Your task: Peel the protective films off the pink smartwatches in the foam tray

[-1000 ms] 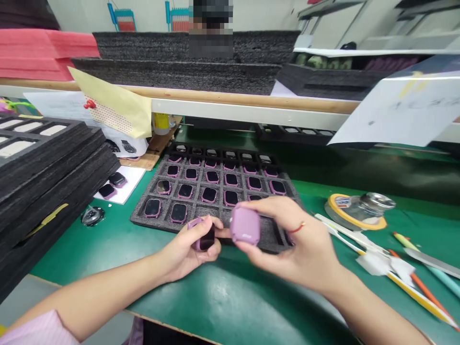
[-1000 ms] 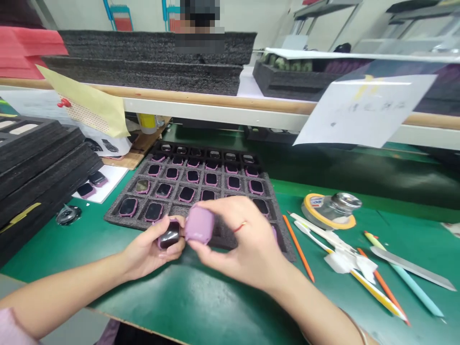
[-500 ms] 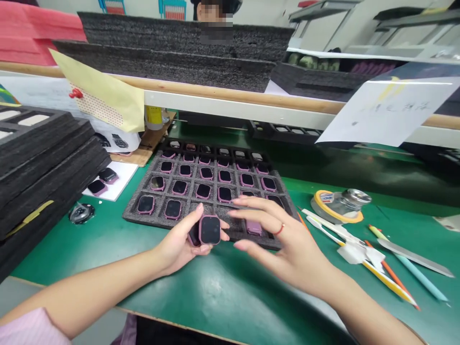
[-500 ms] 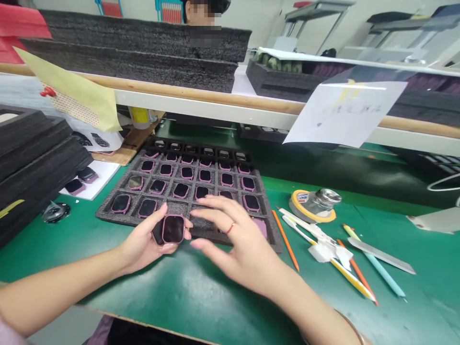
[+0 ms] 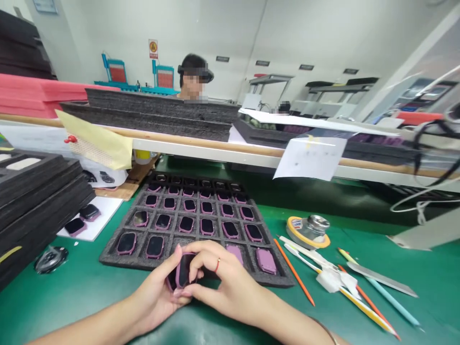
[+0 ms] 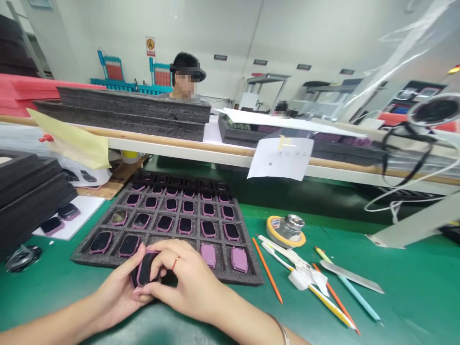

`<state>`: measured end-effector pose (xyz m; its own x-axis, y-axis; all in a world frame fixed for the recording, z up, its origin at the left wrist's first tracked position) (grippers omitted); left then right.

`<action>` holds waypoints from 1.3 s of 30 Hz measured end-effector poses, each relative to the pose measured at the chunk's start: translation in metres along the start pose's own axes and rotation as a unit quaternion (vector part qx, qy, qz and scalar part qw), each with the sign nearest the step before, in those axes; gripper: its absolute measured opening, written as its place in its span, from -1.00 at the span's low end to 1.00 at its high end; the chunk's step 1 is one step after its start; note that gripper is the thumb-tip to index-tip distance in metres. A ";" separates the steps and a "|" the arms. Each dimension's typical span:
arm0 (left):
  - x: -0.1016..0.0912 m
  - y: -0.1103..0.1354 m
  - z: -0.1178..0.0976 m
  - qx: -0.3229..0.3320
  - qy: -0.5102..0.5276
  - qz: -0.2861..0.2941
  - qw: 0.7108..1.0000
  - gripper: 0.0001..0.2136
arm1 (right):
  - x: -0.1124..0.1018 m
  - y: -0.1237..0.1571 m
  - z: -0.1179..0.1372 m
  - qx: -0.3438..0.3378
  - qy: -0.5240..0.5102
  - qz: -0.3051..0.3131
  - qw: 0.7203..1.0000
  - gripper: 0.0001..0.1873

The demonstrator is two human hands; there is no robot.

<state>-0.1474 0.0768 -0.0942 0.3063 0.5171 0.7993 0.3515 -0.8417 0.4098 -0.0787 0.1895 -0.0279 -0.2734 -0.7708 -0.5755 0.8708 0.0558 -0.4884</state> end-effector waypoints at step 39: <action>0.009 0.005 -0.006 -0.009 -0.060 0.082 0.995 -0.44 | -0.004 0.007 -0.002 -0.035 0.040 -0.057 0.997 -0.33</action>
<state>-0.1483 0.0758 -0.0825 0.4623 0.3858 0.7984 0.2716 -0.9187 0.2867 -0.0725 0.1943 -0.0301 -0.4032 -0.7218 -0.5626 0.8024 0.0168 -0.5965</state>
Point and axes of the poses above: each hand's wrist, its own y-axis away from the middle knuckle, its own x-axis out of the palm, z = x × y, the point moved 4 cm from there along -y, towards the middle knuckle, and after that the axes turned 3 degrees about y, right-handed, at the moved point
